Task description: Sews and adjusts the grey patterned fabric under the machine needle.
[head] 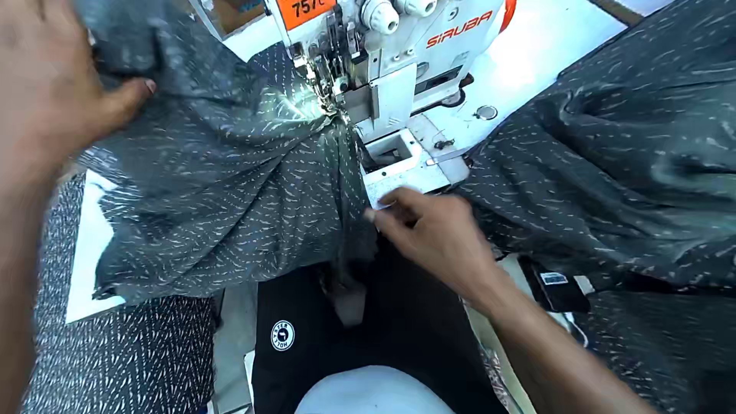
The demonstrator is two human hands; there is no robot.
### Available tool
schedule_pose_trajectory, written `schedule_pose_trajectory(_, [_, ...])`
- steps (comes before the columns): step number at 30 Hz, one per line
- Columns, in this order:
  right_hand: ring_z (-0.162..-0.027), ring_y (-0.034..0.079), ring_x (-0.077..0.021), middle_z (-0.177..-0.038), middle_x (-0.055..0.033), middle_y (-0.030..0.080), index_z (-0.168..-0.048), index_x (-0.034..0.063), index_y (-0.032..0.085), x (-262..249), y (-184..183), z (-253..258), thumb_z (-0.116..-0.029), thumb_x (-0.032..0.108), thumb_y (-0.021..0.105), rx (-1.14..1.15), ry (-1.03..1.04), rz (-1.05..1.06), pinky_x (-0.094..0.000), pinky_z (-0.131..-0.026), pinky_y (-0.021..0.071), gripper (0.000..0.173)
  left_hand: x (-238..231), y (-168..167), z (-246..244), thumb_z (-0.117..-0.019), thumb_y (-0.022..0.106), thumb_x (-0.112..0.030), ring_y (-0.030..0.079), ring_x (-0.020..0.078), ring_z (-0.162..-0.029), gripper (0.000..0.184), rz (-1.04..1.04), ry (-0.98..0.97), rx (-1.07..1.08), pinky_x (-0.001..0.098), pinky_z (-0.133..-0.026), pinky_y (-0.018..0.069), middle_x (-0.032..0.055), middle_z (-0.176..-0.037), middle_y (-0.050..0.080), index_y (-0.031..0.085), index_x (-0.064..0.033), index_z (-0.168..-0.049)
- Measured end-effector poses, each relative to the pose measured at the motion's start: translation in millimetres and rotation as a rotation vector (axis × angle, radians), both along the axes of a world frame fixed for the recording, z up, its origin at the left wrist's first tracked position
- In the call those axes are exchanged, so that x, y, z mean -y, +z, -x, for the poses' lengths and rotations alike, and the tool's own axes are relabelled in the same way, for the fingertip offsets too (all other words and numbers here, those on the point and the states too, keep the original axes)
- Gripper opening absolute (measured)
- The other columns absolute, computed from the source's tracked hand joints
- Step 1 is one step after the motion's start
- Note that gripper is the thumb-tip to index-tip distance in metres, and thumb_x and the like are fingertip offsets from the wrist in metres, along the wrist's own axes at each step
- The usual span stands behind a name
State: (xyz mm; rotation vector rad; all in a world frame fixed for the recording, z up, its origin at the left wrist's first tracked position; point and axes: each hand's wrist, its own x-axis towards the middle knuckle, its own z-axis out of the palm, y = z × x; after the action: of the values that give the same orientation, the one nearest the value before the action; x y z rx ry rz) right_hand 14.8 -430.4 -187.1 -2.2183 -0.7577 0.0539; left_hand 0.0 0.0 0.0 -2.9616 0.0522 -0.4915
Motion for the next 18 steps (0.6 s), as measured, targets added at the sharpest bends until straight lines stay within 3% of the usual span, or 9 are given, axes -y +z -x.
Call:
schedule_pose_trajectory(1, [-0.069,0.071,-0.0178,-0.08,-0.0035,0.073,-0.107,0.0089,0.073,-6.4,13.8,-13.2,-0.0976,0.041,0.066,0.1,-0.056,-0.089,-0.0451,-0.062,0.0601,0.034,29.5,-9.8,10.3,-0.0955,0.062,-0.038,0.045,0.0589,-0.131,0.075,0.061,0.033,0.036,0.0741,-0.105,0.0371,0.0396,-0.15,0.035,0.037,0.0056,-0.151])
schedule_pose_trajectory(3, [-0.075,0.071,-0.0165,-0.088,-0.0048,0.074,-0.11,0.0073,0.073,-22.5,34.1,-40.5,-0.0982,0.041,0.066,0.165,-0.07,-0.157,-0.0414,-0.067,0.0608,0.037,85.1,-48.2,37.9,-0.1027,0.057,-0.033,0.064,0.0378,-0.104,0.058,0.217,0.057,0.142,0.0537,-0.085,0.0553,0.0295,-0.144,0.048,0.043,0.0009,-0.148])
schedule_pose_trajectory(4, [-0.076,0.072,-0.0148,-0.09,-0.0031,0.075,-0.11,0.0092,0.074,-30.6,40.1,-52.9,-0.0978,0.043,0.066,0.155,-0.048,-0.138,-0.0403,-0.069,0.0616,0.036,109.2,-71.0,52.2,-0.1028,0.057,-0.032,0.067,0.0282,-0.091,0.053,0.311,0.056,0.169,0.0452,-0.075,0.0584,0.0238,-0.139,0.055,0.047,-0.0009,-0.145])
schedule_pose_trajectory(6, [-0.075,0.071,-0.0156,-0.087,-0.0008,0.074,-0.103,0.014,0.076,-41.4,50.8,-73.4,-0.0983,0.039,0.064,0.132,0.04,-0.017,-0.0435,-0.069,0.0601,0.029,144.6,-106.8,81.1,-0.0993,0.061,-0.032,0.065,0.0199,-0.079,0.053,0.434,0.105,0.163,0.0377,-0.063,0.0561,0.0172,-0.135,0.059,0.05,-0.0053,-0.144])
schedule_pose_trajectory(9, [-0.07,0.064,-0.0216,-0.074,-0.002,0.066,-0.088,0.0166,0.075,-40.0,74.0,-96.8,-0.0966,0.032,0.062,0.105,0.187,0.158,-0.051,-0.06,0.0499,0.022,138.1,-134.2,116.8,-0.0962,0.061,-0.043,0.065,0.0291,-0.081,0.07,0.408,0.377,0.054,0.0497,-0.064,0.0551,0.0209,-0.145,0.05,0.04,-0.0088,-0.154])
schedule_pose_trajectory(12, [-0.076,0.067,-0.033,-0.08,-0.0111,0.068,-0.091,0.012,0.074,-33.9,83.7,-116.1,-0.0957,0.026,0.061,0.162,0.091,0.282,-0.0591,-0.062,0.0489,0.02,94.9,-157.3,139.7,-0.0946,0.06,-0.05,0.064,0.0531,-0.099,0.084,0.348,0.625,-0.089,0.0736,-0.075,0.0494,0.0324,-0.151,0.041,0.032,-0.006,-0.159])
schedule_pose_trajectory(14, [-0.084,0.068,-0.0431,-0.09,-0.02,0.069,-0.103,0.0054,0.069,-31.5,79.4,-105.8,-0.0969,0.02,0.057,0.279,-0.106,0.266,-0.0631,-0.064,0.0493,0.019,72.0,-169.7,145.6,-0.0984,0.055,-0.05,0.059,0.0542,-0.118,0.073,0.364,0.655,-0.119,0.0764,-0.088,0.0455,0.0309,-0.146,0.048,0.042,-0.0065,-0.155])
schedule_pose_trajectory(16, [-0.08,0.069,-0.0337,-0.095,-0.0152,0.069,-0.115,0.0037,0.065,-28.1,64.5,-75.0,-0.1013,0.023,0.057,0.323,-0.182,0.086,-0.0531,-0.064,0.0542,0.025,60.3,-181.2,146.0,-0.1031,0.052,-0.043,0.062,0.0477,-0.109,0.052,0.355,0.574,-0.054,0.0701,-0.086,0.049,0.0275,-0.128,0.059,0.062,-0.004,-0.136])
schedule_pose_trajectory(18, [-0.073,0.07,-0.017,-0.089,-0.0053,0.071,-0.111,0.0064,0.065,-33.9,41.7,-52.2,-0.0962,0.03,0.069,0.246,-0.156,-0.154,-0.0383,-0.062,0.0589,0.028,52.9,-189.3,140.0,-0.1053,0.053,-0.03,0.066,0.0418,-0.09,0.036,0.362,0.468,0.035,0.0645,-0.078,0.0515,0.0244,-0.101,0.067,0.068,0.001,-0.115])
